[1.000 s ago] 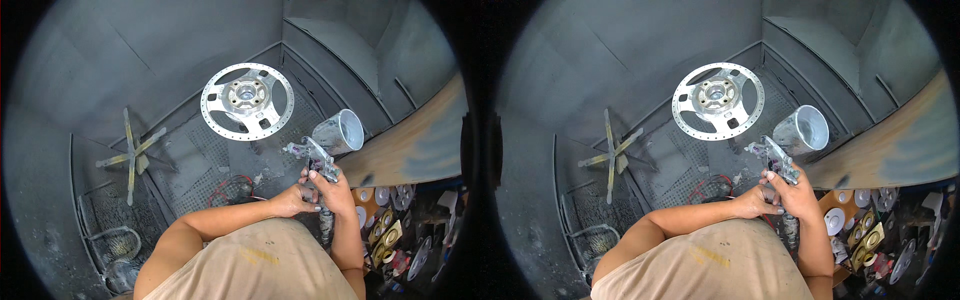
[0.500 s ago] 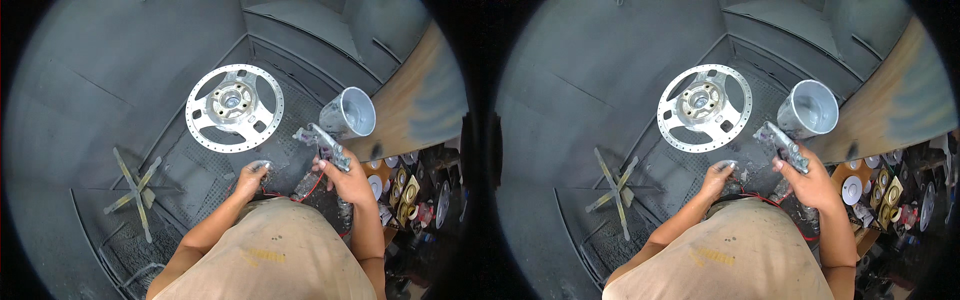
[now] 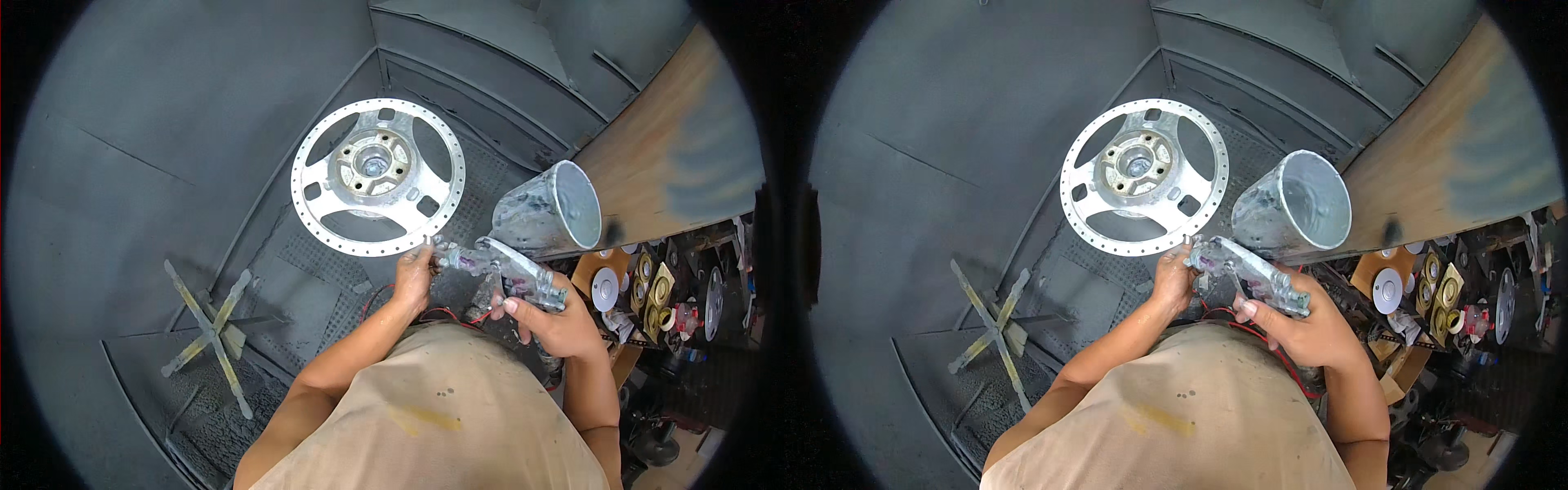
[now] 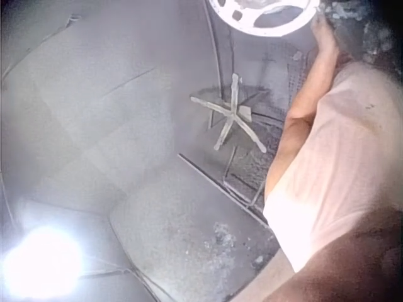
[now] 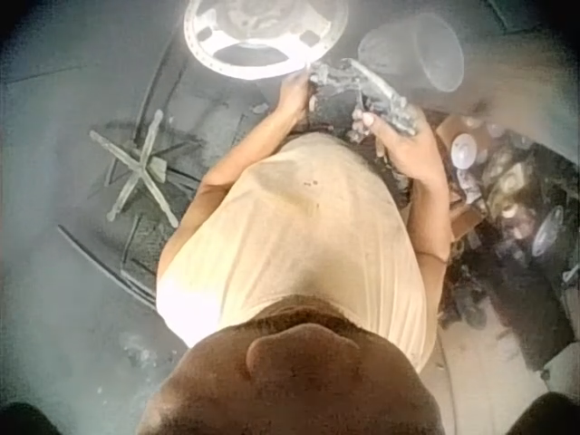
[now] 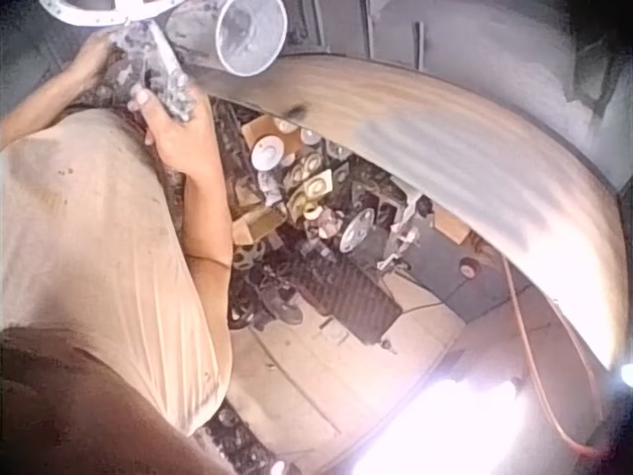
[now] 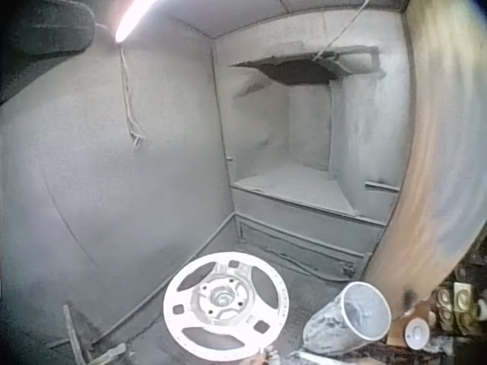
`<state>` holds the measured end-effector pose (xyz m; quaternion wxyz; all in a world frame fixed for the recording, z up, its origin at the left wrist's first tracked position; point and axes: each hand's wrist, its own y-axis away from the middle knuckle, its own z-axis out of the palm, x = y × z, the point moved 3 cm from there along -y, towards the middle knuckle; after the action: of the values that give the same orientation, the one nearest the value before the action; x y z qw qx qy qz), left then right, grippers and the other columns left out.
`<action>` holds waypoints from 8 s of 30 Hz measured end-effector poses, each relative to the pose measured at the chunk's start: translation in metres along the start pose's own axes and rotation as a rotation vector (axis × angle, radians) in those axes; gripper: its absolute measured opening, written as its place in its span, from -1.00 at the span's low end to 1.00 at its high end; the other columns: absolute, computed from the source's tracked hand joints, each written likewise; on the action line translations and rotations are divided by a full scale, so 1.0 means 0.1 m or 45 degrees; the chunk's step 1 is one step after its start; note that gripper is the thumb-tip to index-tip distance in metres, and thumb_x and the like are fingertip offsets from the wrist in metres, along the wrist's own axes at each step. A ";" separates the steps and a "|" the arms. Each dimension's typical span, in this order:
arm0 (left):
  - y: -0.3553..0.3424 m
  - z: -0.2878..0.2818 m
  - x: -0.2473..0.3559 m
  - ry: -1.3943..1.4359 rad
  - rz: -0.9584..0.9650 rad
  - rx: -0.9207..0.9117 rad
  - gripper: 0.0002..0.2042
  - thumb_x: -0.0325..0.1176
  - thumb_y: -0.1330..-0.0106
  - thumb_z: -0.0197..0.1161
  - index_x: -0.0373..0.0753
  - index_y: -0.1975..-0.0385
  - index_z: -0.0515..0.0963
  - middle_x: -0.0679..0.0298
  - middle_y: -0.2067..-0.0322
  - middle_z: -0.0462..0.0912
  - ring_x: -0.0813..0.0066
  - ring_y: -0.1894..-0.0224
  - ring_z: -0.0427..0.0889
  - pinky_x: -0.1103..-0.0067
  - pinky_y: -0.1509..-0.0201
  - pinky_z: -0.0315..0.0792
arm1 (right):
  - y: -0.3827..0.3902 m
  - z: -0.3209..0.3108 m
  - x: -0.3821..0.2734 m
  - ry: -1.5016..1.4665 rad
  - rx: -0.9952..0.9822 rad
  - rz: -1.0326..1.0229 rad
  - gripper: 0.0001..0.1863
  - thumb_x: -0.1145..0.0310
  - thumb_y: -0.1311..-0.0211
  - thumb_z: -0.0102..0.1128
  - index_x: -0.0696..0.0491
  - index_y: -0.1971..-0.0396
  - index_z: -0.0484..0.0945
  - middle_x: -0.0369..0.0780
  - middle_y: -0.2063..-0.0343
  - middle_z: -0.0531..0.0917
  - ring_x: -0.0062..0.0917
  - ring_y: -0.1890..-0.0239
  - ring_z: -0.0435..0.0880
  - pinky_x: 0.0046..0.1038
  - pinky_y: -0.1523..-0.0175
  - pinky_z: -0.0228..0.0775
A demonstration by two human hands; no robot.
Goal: Applying silver spray paint to an automotive wheel rim inside a painting booth.
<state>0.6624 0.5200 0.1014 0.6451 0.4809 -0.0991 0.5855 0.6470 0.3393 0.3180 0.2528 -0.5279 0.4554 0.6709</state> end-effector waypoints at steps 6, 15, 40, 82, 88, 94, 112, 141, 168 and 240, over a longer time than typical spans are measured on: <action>0.03 -0.04 0.10 -0.088 -0.023 -0.025 -0.72 -0.16 -0.40 0.10 -0.26 0.21 0.57 0.27 0.32 0.66 0.68 0.52 0.44 0.68 0.42 0.36 | -0.06 -0.15 0.00 0.196 0.231 0.003 -0.79 0.33 -0.22 0.21 0.16 0.28 0.54 -0.27 0.46 0.62 -0.72 0.54 0.52 -0.65 0.58 0.33; 0.05 -0.07 0.14 -0.093 -0.029 -0.076 -0.75 -0.18 -0.40 0.10 -0.24 0.17 0.51 0.22 0.26 0.63 0.62 0.46 0.43 0.62 0.32 0.41 | -0.01 -0.18 0.02 0.143 0.270 -0.029 -0.76 0.33 -0.24 0.19 0.19 0.21 0.51 -0.25 0.39 0.63 -0.67 0.38 0.61 -0.66 0.56 0.38; 0.19 -1.19 0.65 -0.020 0.397 0.209 -0.66 -0.07 -0.43 -0.06 -0.24 0.27 0.49 0.29 0.42 0.56 0.54 0.42 0.47 0.55 0.33 0.32 | -0.09 -0.38 0.08 0.112 0.349 -0.115 -0.78 0.33 -0.24 0.19 0.19 0.28 0.56 -0.24 0.51 0.64 -0.68 0.64 0.49 -0.64 0.60 0.32; 0.23 -0.77 0.36 -0.022 0.426 0.094 -0.73 -0.19 -0.47 -0.08 -0.26 0.28 0.46 0.34 0.43 0.50 0.60 0.42 0.41 0.62 0.34 0.31 | -0.19 -0.30 0.12 0.177 0.354 -0.104 -0.75 0.29 -0.22 0.22 0.18 0.26 0.54 -0.27 0.52 0.62 -0.72 0.68 0.42 -0.64 0.59 0.28; 0.17 -1.03 0.53 -0.034 0.495 0.153 -0.75 -0.19 -0.46 -0.05 -0.23 0.25 0.47 0.37 0.42 0.52 0.62 0.43 0.43 0.63 0.37 0.31 | -0.03 -0.04 0.12 -0.019 0.100 -0.008 -0.74 0.30 -0.20 0.24 0.17 0.24 0.54 -0.28 0.52 0.61 -0.70 0.57 0.54 -0.65 0.57 0.36; 0.12 -1.16 0.85 -0.068 0.583 0.419 -0.75 -0.19 -0.45 -0.02 -0.21 0.35 0.48 0.45 0.54 0.45 0.68 0.54 0.35 0.67 0.45 0.26 | -0.15 -0.17 0.12 0.199 0.260 -0.036 -0.78 0.34 -0.21 0.20 0.17 0.25 0.54 -0.29 0.53 0.61 -0.73 0.61 0.48 -0.64 0.59 0.32; -0.46 -1.50 1.61 -0.342 0.629 0.467 -0.59 -0.17 -0.48 -0.16 -0.43 0.02 0.43 0.17 0.16 0.57 0.43 0.11 0.52 0.50 -0.04 0.34 | -0.20 -0.56 -0.11 0.430 0.439 -0.023 -0.82 0.41 -0.22 0.19 0.16 0.23 0.51 -0.33 0.58 0.58 -0.73 0.68 0.42 -0.65 0.63 0.27; 0.79 0.14 0.11 -1.045 0.036 -0.855 -0.69 -0.58 -0.14 0.03 -0.33 0.08 0.45 0.21 0.14 0.57 0.43 0.09 0.52 0.50 -0.05 0.38 | 0.01 -0.56 -0.01 0.355 0.131 0.127 -0.84 0.40 -0.22 0.22 0.17 0.29 0.54 -0.31 0.55 0.61 -0.73 0.60 0.49 -0.66 0.59 0.32; 0.62 -0.42 -0.29 -0.476 -0.185 -0.368 -0.72 -0.37 -0.34 0.06 -0.25 -0.02 0.42 0.28 0.11 0.55 0.51 0.12 0.53 0.54 -0.01 0.41 | -1.16 0.37 -0.60 0.521 -0.498 -0.208 -0.74 0.41 -0.19 0.18 0.17 0.14 0.52 -0.26 0.52 0.61 -0.66 0.52 0.55 -0.56 0.57 0.37; 0.61 -0.71 1.16 -0.612 0.088 0.110 -0.47 -0.47 -0.11 0.00 -0.30 -0.17 0.26 0.22 0.08 0.38 0.43 0.06 0.41 0.51 0.07 0.36 | -0.39 -0.69 -0.37 0.407 0.099 -0.002 -0.80 0.40 -0.20 0.22 0.18 0.24 0.54 -0.31 0.57 0.60 -0.74 0.68 0.44 -0.67 0.60 0.31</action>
<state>0.6135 0.6393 0.1758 0.5615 0.6298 -0.2409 0.4797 0.7239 0.3018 0.3368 0.1977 -0.6181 0.5149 0.5601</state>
